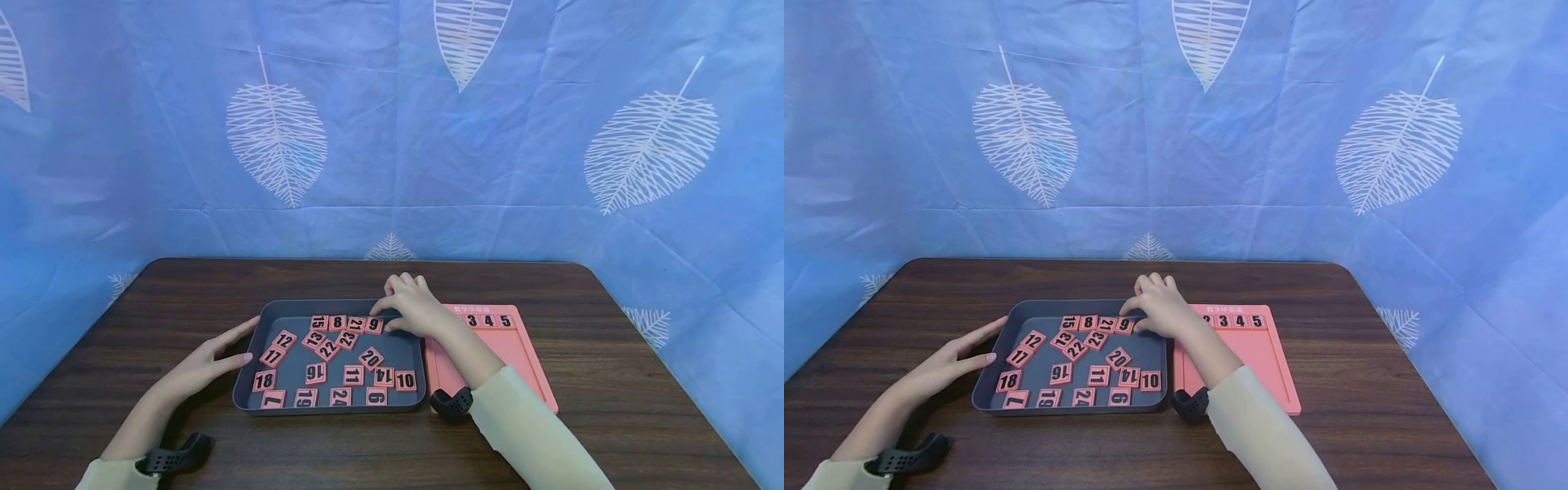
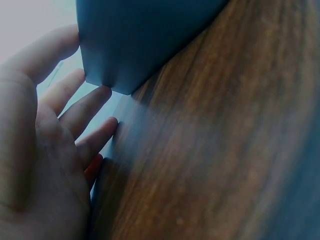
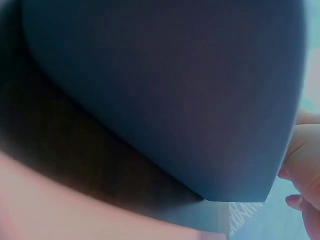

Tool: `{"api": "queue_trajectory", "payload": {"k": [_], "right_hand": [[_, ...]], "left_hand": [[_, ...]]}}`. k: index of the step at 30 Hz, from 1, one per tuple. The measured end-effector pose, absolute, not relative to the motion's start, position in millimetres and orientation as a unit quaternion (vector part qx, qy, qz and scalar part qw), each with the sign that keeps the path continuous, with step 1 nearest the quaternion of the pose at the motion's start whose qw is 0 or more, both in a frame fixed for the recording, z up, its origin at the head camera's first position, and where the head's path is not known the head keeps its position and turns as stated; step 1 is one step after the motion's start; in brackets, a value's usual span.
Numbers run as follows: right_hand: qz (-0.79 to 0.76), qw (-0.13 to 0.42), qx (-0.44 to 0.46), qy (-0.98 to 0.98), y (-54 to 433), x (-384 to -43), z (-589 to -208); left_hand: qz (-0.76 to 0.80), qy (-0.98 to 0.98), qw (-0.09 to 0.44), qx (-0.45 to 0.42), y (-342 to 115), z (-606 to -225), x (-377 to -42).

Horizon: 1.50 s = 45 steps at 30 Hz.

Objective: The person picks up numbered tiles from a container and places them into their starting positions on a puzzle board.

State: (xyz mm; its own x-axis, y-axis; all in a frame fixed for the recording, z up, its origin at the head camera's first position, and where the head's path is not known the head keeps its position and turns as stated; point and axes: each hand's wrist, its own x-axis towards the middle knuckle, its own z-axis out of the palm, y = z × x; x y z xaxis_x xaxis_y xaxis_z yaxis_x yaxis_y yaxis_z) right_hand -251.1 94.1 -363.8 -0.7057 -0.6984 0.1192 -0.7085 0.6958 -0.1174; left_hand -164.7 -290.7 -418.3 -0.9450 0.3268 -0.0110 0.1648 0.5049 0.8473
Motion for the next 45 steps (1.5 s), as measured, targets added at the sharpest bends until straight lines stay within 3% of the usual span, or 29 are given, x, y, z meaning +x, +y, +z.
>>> {"api": "queue_trajectory", "payload": {"k": [23,36,45], "right_hand": [[0.001,0.000,0.405,-0.914,87,-269,-373],[0.035,-0.073,0.396,-0.915,85,-270,-374],[0.051,-0.067,0.399,-0.913,88,-267,-376]], "left_hand": [[0.476,0.864,0.084,0.143,-291,-420,-165],[0.476,0.863,0.082,0.151,-292,-422,-166],[0.473,0.865,0.080,0.147,-291,-420,-165]]}}
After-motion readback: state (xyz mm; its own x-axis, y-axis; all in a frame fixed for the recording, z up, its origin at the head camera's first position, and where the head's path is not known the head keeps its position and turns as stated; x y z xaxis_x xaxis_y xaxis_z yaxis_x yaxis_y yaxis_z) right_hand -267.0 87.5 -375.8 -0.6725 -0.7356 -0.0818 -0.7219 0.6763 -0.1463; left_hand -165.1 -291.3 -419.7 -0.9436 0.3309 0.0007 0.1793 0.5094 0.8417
